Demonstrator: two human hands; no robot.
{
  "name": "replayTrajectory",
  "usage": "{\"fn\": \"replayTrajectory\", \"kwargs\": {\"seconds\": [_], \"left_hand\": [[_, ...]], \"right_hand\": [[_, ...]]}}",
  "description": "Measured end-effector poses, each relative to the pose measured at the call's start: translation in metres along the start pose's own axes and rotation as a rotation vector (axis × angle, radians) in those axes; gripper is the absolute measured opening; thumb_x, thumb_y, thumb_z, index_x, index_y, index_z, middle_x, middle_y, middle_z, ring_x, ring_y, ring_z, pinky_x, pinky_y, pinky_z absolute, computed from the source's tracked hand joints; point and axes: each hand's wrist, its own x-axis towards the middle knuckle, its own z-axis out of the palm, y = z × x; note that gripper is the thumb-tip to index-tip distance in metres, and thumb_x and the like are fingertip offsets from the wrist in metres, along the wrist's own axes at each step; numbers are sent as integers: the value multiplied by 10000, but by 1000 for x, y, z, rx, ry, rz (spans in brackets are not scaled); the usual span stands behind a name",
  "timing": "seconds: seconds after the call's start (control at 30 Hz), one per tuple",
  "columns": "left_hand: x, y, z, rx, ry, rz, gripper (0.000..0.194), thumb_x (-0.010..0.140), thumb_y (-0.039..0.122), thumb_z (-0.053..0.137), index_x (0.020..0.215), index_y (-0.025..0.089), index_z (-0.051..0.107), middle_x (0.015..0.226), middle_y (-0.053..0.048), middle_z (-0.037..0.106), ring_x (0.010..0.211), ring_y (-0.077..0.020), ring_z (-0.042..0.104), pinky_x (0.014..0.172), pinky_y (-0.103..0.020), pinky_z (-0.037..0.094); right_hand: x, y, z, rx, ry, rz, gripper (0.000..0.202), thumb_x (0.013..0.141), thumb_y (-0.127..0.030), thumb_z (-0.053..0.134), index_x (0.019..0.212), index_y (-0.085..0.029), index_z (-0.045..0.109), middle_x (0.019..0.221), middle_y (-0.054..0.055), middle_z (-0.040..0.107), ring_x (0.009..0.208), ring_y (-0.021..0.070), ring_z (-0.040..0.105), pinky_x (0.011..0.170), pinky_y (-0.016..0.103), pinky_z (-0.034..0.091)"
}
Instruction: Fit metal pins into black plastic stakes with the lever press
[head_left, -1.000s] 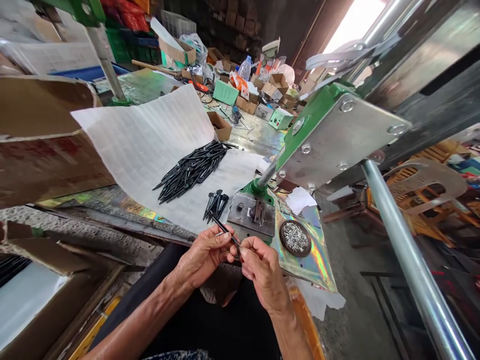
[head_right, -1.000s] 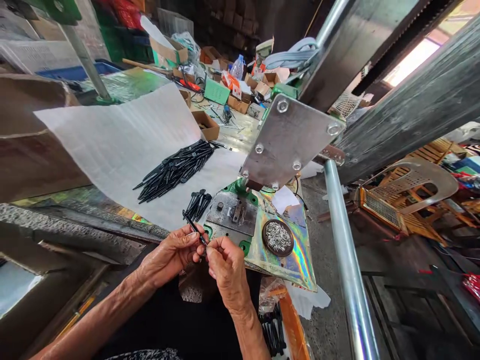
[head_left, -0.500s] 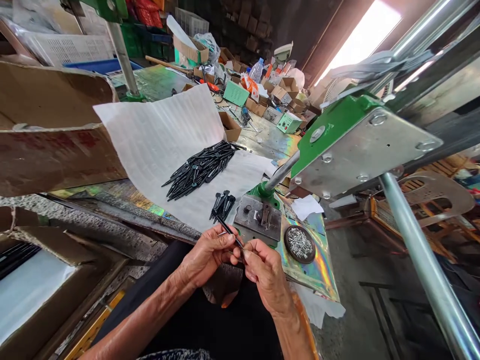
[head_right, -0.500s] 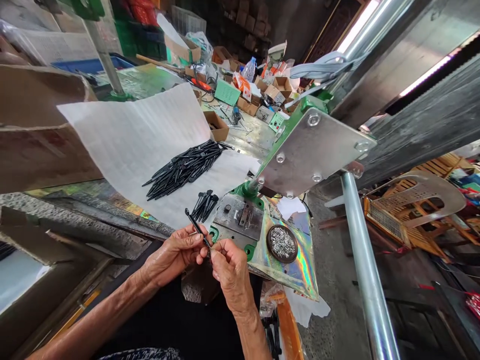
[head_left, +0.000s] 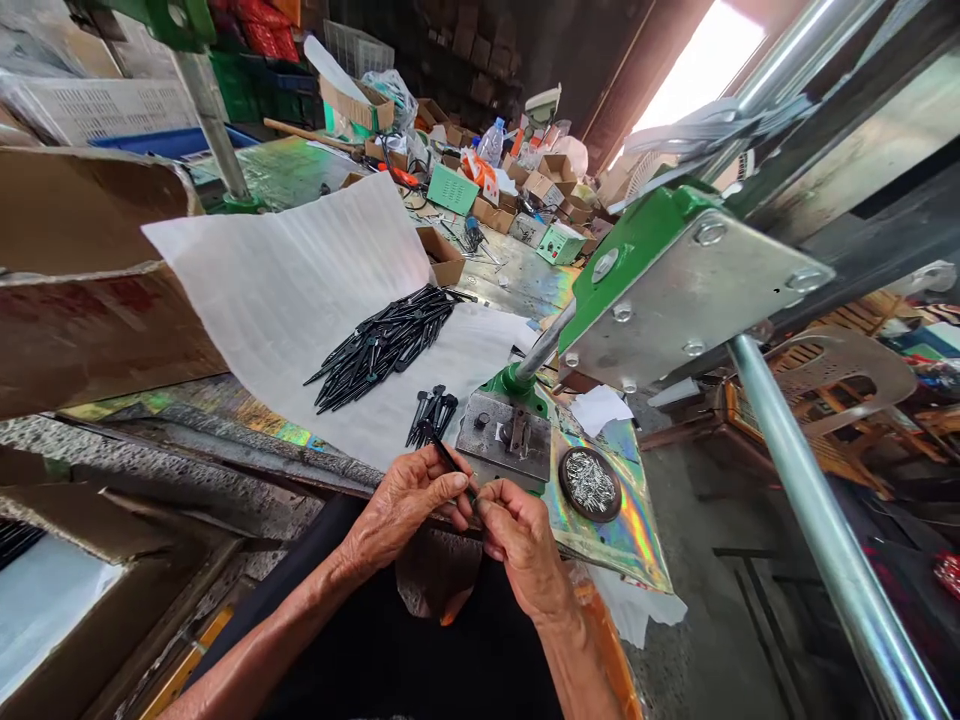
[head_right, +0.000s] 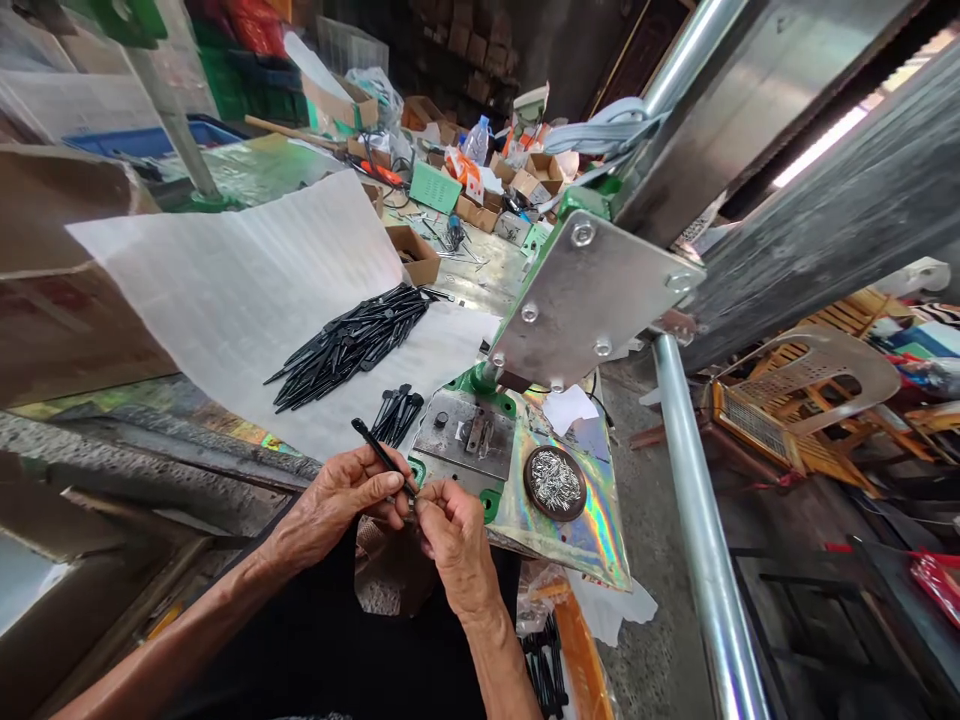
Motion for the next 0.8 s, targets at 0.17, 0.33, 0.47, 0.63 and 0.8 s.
{"fn": "replayTrajectory", "kwargs": {"seconds": [0.17,0.33,0.47,0.63,0.8], "left_hand": [[17,1,9,52,44,35,272,740,362,672,824,132,553,624,-34,605,564,-154,585,565,-251,518],[35,-6,16,120,106,101,233,729,348,643,794,141,559,618,-25,604,583,-164,593,578,-262,517],[48,-12,17,177,148,170,184,748,321,603,801,151,556,595,-5,582,556,-147,575,546,-238,488],[70,-14,17,248,96,193,208,759,352,573,810,152,545,594,-4,571,525,-133,548,503,-219,455],[100,-12,17,355,75,181,181,744,339,552,774,162,529,545,13,543,450,-117,505,459,-206,413]], "right_hand": [[9,-7,-1,136,102,39,187,726,-317,620,682,-163,523,573,-43,390,494,77,241,439,218,164],[15,-15,1,365,224,41,175,606,-275,690,672,-139,601,627,-3,496,478,60,242,425,207,135],[20,-15,-1,471,275,35,260,534,-239,709,769,-139,662,659,15,526,494,65,278,424,192,161],[13,-14,-13,513,272,15,290,538,-237,751,802,-135,687,657,15,498,506,59,292,417,171,192],[-34,-43,-49,430,371,-56,313,596,-272,790,879,-166,710,749,51,531,513,37,306,411,147,247]]}}
